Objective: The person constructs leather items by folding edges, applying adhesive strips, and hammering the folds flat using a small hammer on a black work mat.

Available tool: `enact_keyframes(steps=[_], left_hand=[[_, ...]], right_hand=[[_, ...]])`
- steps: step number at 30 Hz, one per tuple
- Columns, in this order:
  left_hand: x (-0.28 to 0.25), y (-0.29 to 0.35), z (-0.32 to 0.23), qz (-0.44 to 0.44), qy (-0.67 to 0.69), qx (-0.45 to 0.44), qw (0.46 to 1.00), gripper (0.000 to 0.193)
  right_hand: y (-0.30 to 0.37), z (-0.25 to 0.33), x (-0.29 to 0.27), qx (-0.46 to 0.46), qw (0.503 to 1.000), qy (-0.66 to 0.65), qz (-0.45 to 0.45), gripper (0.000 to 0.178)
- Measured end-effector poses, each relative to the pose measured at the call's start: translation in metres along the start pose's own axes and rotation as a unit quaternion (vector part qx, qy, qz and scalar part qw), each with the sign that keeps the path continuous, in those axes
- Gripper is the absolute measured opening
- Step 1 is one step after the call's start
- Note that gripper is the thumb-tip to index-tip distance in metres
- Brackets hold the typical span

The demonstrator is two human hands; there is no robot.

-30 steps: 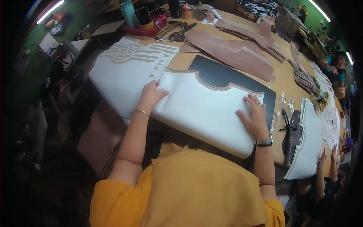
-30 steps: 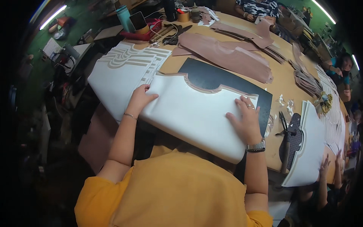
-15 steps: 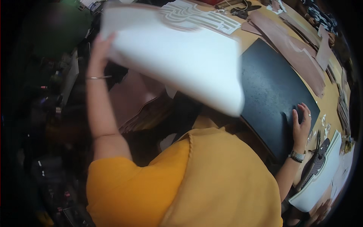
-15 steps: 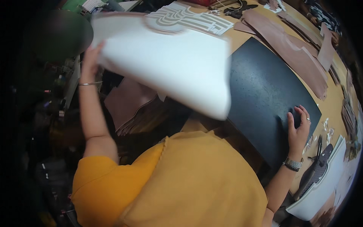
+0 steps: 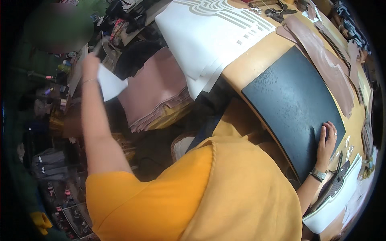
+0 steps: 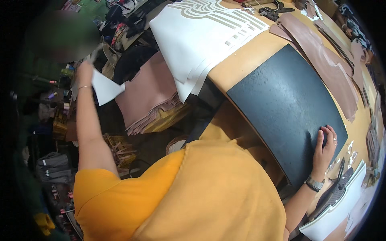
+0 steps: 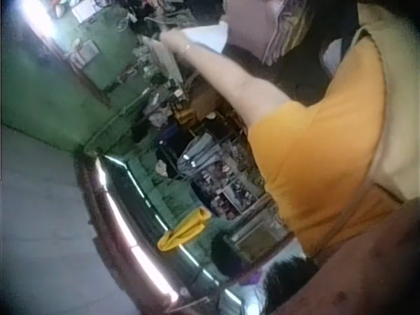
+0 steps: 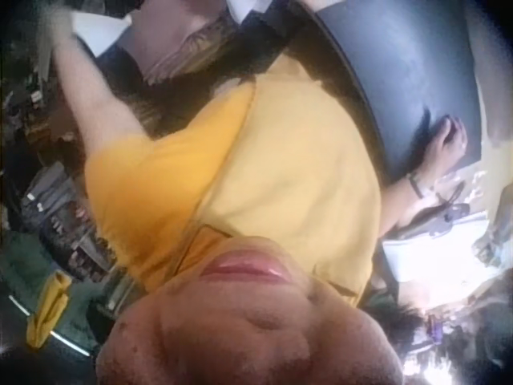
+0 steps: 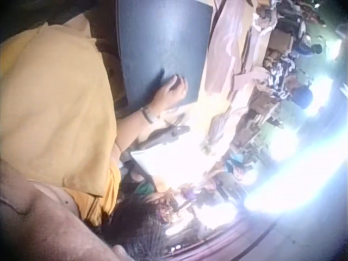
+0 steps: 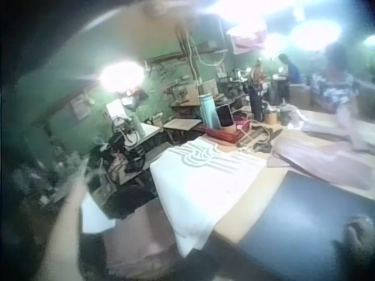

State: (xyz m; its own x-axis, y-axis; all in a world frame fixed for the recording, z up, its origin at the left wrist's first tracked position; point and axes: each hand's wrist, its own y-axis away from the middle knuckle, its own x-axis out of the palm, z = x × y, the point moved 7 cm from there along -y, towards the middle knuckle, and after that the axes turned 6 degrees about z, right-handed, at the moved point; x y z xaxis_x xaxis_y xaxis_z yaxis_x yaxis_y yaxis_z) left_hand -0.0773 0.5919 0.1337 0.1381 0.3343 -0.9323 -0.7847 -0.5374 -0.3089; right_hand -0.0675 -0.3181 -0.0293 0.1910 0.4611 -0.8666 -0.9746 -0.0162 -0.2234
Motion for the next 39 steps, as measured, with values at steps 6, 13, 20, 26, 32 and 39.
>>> enact_keyframes(steps=[6,13,20,26,32,39], left_hand=[[0.219,0.062,-0.152,0.212,0.392,0.131,0.886,0.064],[0.367,0.220,-0.119,0.435,0.131,-0.109,0.884,0.083],[0.386,0.199,-0.074,0.405,0.102,-0.056,0.907,0.088],[0.374,0.162,-0.097,0.453,0.043,-0.083,0.887,0.081],[0.199,0.036,-0.252,0.012,0.381,0.031,0.924,0.064],[0.063,0.095,-0.466,0.201,0.187,0.263,0.925,0.079]], right_hand=[[-0.004,0.000,0.005,-0.019,1.000,-0.009,-0.007,0.030],[0.000,0.004,0.003,0.001,1.000,0.016,-0.018,0.028],[-0.004,0.015,0.000,0.002,1.000,0.027,-0.017,0.021],[0.000,0.027,-0.006,0.030,0.997,0.063,-0.045,0.020],[0.001,0.028,-0.009,0.031,0.996,0.064,-0.055,0.023],[0.001,0.022,-0.007,0.022,0.997,0.051,-0.057,0.022]])
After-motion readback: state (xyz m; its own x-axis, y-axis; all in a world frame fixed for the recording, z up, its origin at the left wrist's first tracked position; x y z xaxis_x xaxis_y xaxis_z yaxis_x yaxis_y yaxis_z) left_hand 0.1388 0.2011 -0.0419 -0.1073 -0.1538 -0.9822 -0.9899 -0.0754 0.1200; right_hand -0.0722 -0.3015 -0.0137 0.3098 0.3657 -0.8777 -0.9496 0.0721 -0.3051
